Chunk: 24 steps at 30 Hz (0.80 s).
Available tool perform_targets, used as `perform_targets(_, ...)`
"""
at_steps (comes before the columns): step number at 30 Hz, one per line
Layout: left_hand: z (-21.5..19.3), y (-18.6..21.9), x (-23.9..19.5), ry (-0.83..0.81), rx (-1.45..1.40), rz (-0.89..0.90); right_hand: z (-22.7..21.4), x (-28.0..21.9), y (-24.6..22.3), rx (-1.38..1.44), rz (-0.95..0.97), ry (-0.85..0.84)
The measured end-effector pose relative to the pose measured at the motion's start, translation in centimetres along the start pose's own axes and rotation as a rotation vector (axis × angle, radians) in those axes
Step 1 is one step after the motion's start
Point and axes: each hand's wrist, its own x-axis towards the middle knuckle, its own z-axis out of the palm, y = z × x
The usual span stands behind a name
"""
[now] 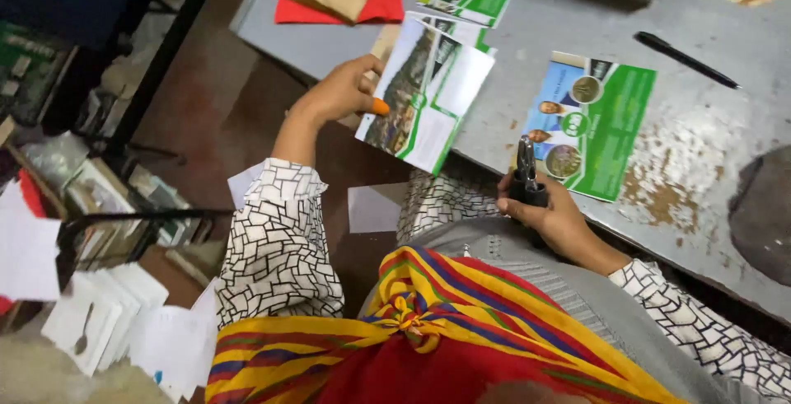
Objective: Punching holes in calendars using a manual punch tool and a marking template for finishing.
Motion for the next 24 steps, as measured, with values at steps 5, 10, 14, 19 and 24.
perform_targets(5,1.3,-2.8,4.7,0.158,0.281,-0.027,-5.5,-1.7,-2.1,-0.337,0.049,0.184)
perform_targets(10,4.7,-0.9,5.9,0.440,0.533,0.078,-12.0,-3.3,-3.8,-0.657,0.248,0.390)
perform_targets(14,10.1,4.8,6.0,0.170,0.107,0.109,-15.9,-1.7,2.1,-0.977,-0.028,0.652)
perform_targets(19,15.2,10.9,9.6,-0.002,0.191,0.303,-12.0,-2.3,0.3,-1.007,-0.374,0.767)
perform_targets(24,18.8,9.7,15.5,0.163,0.471,0.721,-7.4,-1.7,3.2,-0.908,-0.552,0.482)
